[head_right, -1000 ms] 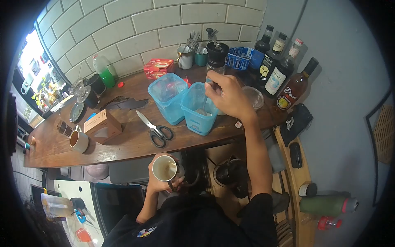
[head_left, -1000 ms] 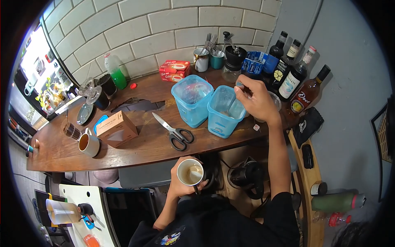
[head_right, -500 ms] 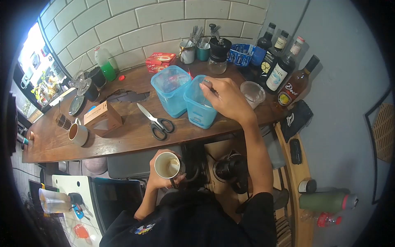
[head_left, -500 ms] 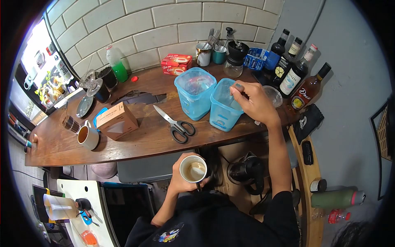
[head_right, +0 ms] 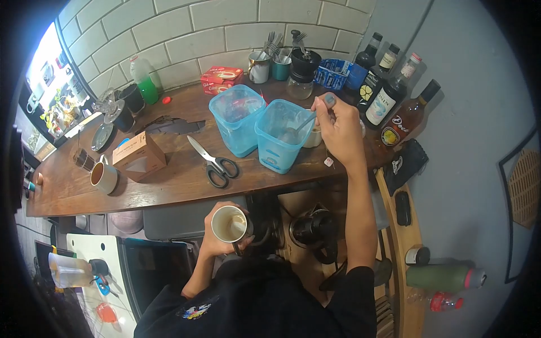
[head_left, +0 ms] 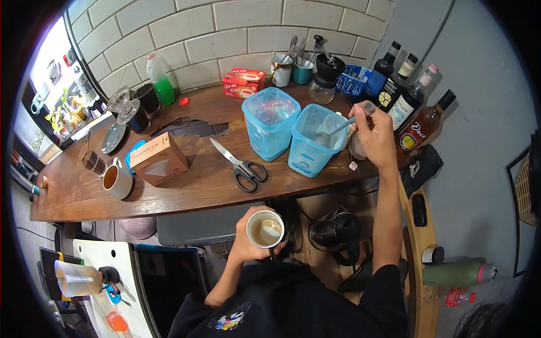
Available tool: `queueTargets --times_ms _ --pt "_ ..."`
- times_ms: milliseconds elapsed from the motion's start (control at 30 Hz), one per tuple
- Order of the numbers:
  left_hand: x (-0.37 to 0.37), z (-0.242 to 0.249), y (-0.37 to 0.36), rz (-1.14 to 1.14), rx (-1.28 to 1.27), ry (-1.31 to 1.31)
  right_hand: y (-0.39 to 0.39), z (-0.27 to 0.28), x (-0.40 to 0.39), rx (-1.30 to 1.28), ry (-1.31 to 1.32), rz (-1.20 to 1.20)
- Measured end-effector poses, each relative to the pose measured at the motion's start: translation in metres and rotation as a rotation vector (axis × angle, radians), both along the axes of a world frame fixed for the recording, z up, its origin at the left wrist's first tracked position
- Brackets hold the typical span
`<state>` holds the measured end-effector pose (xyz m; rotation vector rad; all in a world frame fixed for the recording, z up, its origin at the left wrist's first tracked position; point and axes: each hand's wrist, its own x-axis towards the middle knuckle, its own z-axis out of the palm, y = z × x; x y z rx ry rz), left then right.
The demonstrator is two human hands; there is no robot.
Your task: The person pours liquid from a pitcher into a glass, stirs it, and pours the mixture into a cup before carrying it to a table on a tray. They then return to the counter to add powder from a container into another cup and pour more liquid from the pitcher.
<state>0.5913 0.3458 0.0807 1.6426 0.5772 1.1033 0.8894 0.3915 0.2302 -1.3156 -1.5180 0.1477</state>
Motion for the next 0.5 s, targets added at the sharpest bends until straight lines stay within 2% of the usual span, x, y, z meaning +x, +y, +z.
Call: queueTargets --times_ms 233,500 --pt "-0.001 0.002 -0.001 0.024 0.018 0.057 0.006 -0.010 -0.005 -0.083 0.092 -0.054" --pt "-0.006 0.002 -0.003 0.031 0.008 0.049 0.011 -0.009 -0.013 -0.116 0.077 -0.056"
